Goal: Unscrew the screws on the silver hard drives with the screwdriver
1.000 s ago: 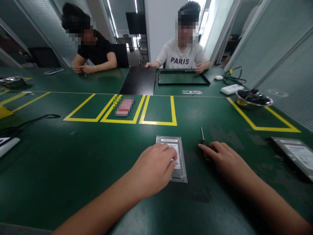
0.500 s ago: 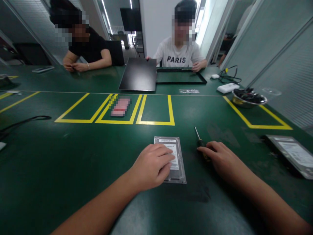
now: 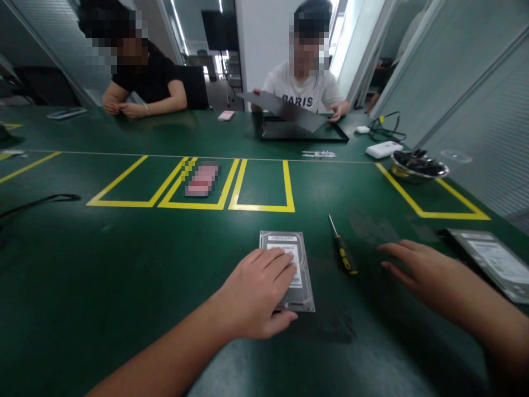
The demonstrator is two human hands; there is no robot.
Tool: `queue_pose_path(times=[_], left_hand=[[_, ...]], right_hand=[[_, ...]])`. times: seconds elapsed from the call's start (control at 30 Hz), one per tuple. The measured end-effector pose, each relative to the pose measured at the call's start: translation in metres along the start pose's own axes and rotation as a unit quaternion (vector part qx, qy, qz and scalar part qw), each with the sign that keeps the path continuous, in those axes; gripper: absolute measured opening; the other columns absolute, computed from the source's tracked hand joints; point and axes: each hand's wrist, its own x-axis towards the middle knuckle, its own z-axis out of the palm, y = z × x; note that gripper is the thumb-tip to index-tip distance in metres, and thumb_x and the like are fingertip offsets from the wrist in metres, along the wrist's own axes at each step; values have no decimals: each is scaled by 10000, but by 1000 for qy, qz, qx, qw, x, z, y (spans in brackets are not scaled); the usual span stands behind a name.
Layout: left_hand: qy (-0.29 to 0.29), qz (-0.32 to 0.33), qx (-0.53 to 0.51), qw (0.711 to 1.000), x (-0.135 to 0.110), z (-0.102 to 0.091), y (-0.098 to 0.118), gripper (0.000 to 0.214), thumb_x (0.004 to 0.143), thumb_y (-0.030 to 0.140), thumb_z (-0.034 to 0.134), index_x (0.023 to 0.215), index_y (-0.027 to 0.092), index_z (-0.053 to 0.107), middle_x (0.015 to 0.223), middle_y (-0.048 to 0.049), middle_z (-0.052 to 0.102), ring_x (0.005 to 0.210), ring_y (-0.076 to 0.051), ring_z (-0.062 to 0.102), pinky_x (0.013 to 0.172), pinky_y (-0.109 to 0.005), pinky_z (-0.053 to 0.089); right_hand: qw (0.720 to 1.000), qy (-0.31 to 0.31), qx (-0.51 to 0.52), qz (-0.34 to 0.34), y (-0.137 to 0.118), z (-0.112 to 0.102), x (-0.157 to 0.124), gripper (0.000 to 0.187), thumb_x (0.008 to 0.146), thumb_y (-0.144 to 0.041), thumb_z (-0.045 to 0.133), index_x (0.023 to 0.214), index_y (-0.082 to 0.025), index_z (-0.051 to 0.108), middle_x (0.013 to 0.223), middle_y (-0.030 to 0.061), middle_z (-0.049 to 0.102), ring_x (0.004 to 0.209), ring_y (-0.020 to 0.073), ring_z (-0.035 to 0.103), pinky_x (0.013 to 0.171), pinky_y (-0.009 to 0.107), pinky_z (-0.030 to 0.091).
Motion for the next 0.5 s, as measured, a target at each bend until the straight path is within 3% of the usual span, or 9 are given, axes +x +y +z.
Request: queue_pose_path(times=[0.17, 0.37, 0.5], left_hand=[[2, -5, -2, 1000, 0, 1, 0, 675, 807, 508, 661, 1346, 120, 540, 1433, -157, 557, 1314, -350, 491, 1094, -529, 386], [9, -6, -12, 1000, 1, 1, -1, 672, 796, 507, 668, 1348, 145, 537, 1429, -144, 563, 1309, -349, 501, 1091, -537, 382], [0, -5, -18, 1000, 2, -1, -2, 676, 789, 520, 678, 1338, 151, 537, 1412, -143, 574, 1287, -339, 523, 1078, -523, 384]], right_hand=[[991, -75, -95, 62, 39, -11, -6, 378, 904, -100, 460, 1123, -192, 754, 980, 164, 689, 799, 261, 696, 705, 398, 518], [982, -42, -180, 37, 62, -1, -3, 472, 886, -35, 429, 1265, -140, 689, 922, 204, 640, 695, 206, 612, 668, 369, 472], [972, -17, -229, 42, 75, 9, -4, 434, 883, -65, 436, 1239, -98, 681, 951, 233, 626, 798, 283, 603, 679, 423, 475]])
